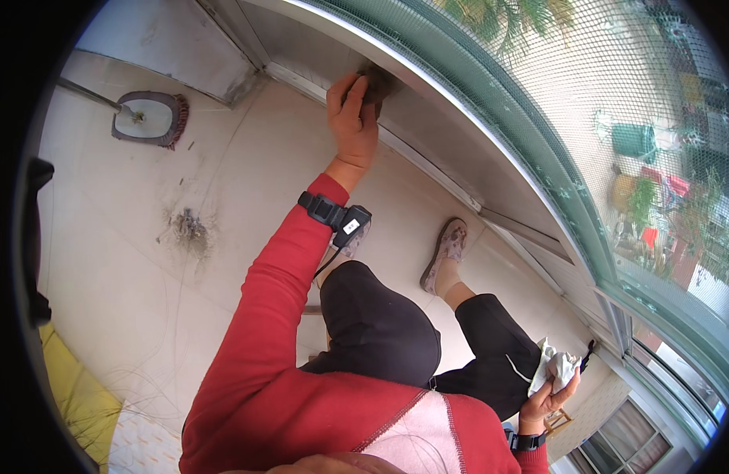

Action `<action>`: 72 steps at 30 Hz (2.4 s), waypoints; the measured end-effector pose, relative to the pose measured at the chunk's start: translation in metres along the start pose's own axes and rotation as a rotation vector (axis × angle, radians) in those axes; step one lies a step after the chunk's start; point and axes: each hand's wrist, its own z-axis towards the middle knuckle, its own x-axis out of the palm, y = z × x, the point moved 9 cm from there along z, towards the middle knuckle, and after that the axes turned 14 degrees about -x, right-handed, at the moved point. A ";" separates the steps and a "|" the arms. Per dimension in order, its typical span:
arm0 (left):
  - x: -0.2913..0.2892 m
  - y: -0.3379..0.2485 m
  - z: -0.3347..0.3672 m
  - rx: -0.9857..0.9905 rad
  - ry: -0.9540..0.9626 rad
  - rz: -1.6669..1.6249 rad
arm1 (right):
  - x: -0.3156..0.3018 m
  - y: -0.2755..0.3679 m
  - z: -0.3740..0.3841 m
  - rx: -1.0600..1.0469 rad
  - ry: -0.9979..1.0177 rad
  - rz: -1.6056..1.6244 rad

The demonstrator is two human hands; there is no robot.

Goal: The person sits on a small stool and wipes the interior window frame using a brown cloth and a white cloth. They alternate between the two cloths to clean different sections of the frame.

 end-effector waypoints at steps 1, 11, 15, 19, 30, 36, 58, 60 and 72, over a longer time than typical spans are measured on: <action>0.003 0.023 -0.006 -0.046 0.036 0.054 | 0.000 -0.002 -0.001 0.005 -0.008 0.035; 0.020 0.073 -0.033 -0.439 0.191 0.193 | -0.007 -0.020 -0.013 0.017 -0.064 0.104; 0.004 -0.022 -0.006 -0.215 0.073 -0.066 | -0.009 -0.026 -0.015 0.047 -0.093 0.079; 0.010 -0.055 0.004 -0.055 -0.002 -0.166 | -0.006 -0.023 -0.015 0.025 -0.089 0.116; -0.015 0.028 0.010 -0.285 -0.002 -0.033 | -0.007 -0.014 -0.009 -0.065 -0.080 0.087; 0.001 0.003 0.033 0.026 -0.112 -0.026 | -0.006 -0.022 -0.012 0.024 -0.109 0.196; 0.066 0.182 -0.089 -1.030 0.335 0.067 | -0.009 -0.017 -0.012 0.039 -0.052 0.073; 0.051 0.135 -0.075 -0.845 0.278 0.038 | -0.009 -0.016 -0.012 0.034 -0.030 0.045; 0.032 0.141 -0.056 -0.357 0.397 0.389 | -0.007 -0.016 -0.013 0.001 -0.046 0.036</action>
